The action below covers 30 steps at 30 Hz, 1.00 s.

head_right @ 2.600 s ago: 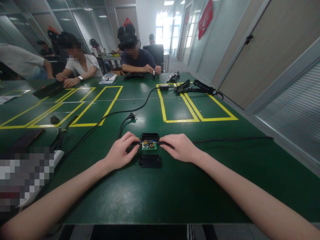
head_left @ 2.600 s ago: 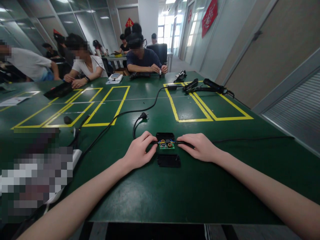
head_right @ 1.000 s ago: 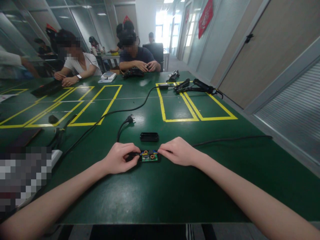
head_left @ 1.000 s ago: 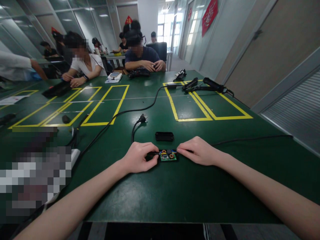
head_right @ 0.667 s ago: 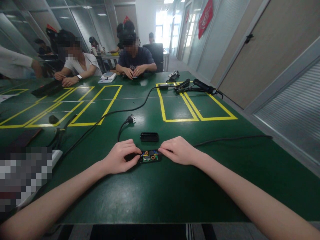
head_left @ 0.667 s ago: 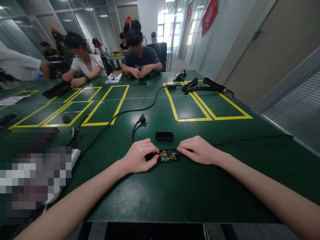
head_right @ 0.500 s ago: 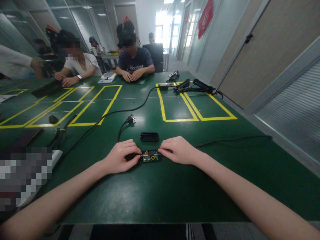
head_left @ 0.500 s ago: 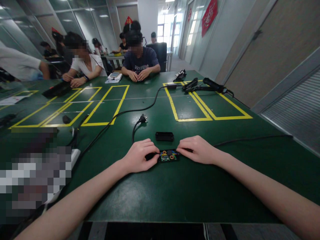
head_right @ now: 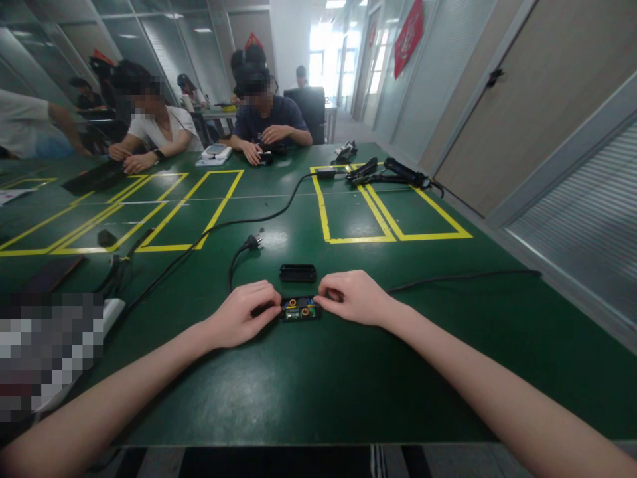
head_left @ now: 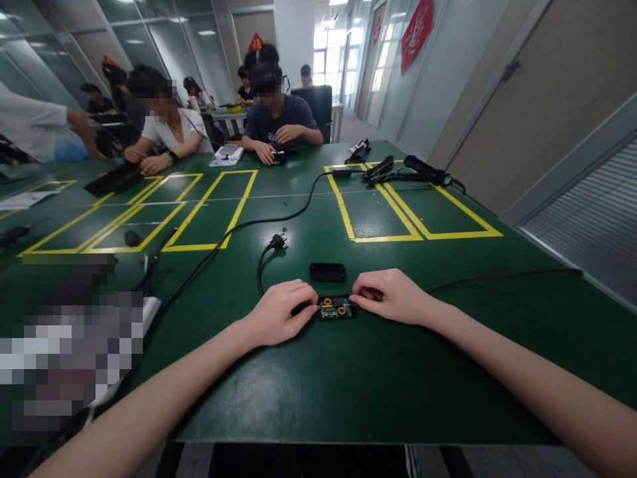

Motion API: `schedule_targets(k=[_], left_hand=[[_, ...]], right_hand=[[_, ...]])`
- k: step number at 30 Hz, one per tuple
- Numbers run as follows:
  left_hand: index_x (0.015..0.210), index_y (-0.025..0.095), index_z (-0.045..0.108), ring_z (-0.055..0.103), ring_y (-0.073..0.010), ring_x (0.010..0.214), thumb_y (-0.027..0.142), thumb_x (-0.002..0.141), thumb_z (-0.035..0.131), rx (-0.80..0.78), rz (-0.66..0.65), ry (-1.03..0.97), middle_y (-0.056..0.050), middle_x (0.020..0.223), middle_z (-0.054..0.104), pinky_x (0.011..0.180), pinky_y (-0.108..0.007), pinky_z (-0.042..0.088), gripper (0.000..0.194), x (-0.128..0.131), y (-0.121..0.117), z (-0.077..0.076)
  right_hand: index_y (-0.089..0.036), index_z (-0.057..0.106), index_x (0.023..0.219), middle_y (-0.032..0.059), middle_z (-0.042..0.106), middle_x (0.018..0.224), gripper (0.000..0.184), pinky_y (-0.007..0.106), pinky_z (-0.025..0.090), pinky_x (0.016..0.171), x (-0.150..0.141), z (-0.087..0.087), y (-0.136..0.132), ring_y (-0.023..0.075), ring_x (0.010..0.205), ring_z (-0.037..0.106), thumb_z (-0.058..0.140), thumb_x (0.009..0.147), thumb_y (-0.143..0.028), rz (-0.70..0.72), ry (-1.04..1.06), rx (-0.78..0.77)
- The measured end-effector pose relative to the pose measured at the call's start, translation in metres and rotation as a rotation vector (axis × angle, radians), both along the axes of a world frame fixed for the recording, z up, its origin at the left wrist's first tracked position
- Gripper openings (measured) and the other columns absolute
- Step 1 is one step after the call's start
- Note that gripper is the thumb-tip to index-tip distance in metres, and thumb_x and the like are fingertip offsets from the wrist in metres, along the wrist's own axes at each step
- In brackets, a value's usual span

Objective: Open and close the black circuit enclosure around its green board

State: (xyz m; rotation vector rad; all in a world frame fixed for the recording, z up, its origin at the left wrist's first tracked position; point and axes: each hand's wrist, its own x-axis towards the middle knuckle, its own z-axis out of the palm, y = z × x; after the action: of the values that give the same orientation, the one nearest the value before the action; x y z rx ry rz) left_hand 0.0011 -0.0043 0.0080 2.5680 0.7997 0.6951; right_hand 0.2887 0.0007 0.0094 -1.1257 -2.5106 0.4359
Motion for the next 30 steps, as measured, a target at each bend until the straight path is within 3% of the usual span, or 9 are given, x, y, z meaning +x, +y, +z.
schedule_targets(k=[6,10,13,16,19,21,25,30], left_hand=[[0.092,0.020,0.061,0.058,-0.0197,0.079,0.025,0.105,0.046,0.033,0.067,0.043,-0.004,0.084,0.066,0.077,-0.033,0.049,0.020,0.001,0.004,-0.003],[0.091,0.020,0.060,0.058,-0.0201,0.082,0.023,0.104,0.048,0.017,0.096,0.012,-0.004,0.088,0.065,0.080,-0.034,0.050,0.018,0.003,0.004,-0.003],[0.091,0.020,0.061,0.060,-0.0209,0.092,0.020,0.100,0.055,-0.050,0.129,-0.042,-0.005,0.097,0.064,0.087,-0.036,0.053,0.011,0.004,0.004,-0.001],[0.096,0.021,0.066,0.061,-0.0247,0.113,0.020,0.096,0.063,-0.063,0.183,-0.070,-0.009,0.118,0.065,0.102,-0.044,0.052,0.003,0.002,0.005,-0.002],[0.119,0.024,0.069,0.054,-0.0310,0.136,0.025,0.095,0.067,-0.052,0.239,-0.006,-0.013,0.145,0.061,0.114,-0.056,0.045,0.024,0.000,0.008,-0.007],[0.130,0.025,0.068,0.052,-0.0324,0.141,0.027,0.097,0.066,-0.042,0.239,0.051,-0.013,0.149,0.061,0.117,-0.060,0.041,0.033,-0.001,0.009,-0.009],[0.123,0.024,0.074,0.063,-0.0298,0.129,0.024,0.097,0.066,-0.023,0.188,0.013,-0.011,0.135,0.073,0.112,-0.057,0.048,0.026,-0.001,0.009,-0.010],[0.121,0.022,0.075,0.068,-0.0276,0.126,0.020,0.097,0.067,-0.044,0.145,-0.108,-0.013,0.139,0.069,0.110,-0.051,0.055,0.025,-0.001,0.006,-0.008]], right_hand=[[-0.022,0.063,0.098,0.0041,0.066,0.090,0.019,0.031,0.048,0.069,0.000,0.000,0.001,0.0191,0.076,0.062,0.065,0.095,-0.040,-0.105,0.051,0.058],[-0.022,0.059,0.128,0.0136,0.066,0.123,0.042,0.044,0.056,0.087,0.001,-0.002,0.003,0.0280,0.102,0.066,0.066,0.094,-0.045,-0.123,0.088,0.043],[-0.026,0.049,0.151,0.0178,0.057,0.147,0.062,0.058,0.049,0.106,0.004,-0.007,0.006,0.0364,0.131,0.057,0.063,0.096,-0.050,-0.115,0.064,0.052],[-0.030,0.044,0.159,0.0160,0.051,0.158,0.066,0.064,0.039,0.115,0.006,-0.012,0.009,0.0377,0.145,0.047,0.056,0.099,-0.055,-0.104,0.014,0.029],[-0.030,0.050,0.156,0.0138,0.052,0.159,0.060,0.063,0.036,0.119,0.006,-0.014,0.011,0.0360,0.147,0.045,0.053,0.101,-0.055,-0.062,0.000,-0.014],[-0.030,0.056,0.151,0.0131,0.058,0.154,0.053,0.062,0.036,0.118,0.004,-0.013,0.010,0.0348,0.144,0.049,0.053,0.102,-0.050,-0.029,0.032,-0.017],[-0.027,0.067,0.137,0.0138,0.071,0.135,0.038,0.060,0.045,0.109,-0.002,-0.012,0.007,0.0330,0.128,0.062,0.054,0.103,-0.038,0.000,0.120,0.012],[-0.024,0.070,0.128,0.0130,0.068,0.128,0.031,0.047,0.059,0.098,-0.006,-0.011,0.003,0.0274,0.113,0.069,0.058,0.101,-0.032,-0.006,0.297,0.008]])
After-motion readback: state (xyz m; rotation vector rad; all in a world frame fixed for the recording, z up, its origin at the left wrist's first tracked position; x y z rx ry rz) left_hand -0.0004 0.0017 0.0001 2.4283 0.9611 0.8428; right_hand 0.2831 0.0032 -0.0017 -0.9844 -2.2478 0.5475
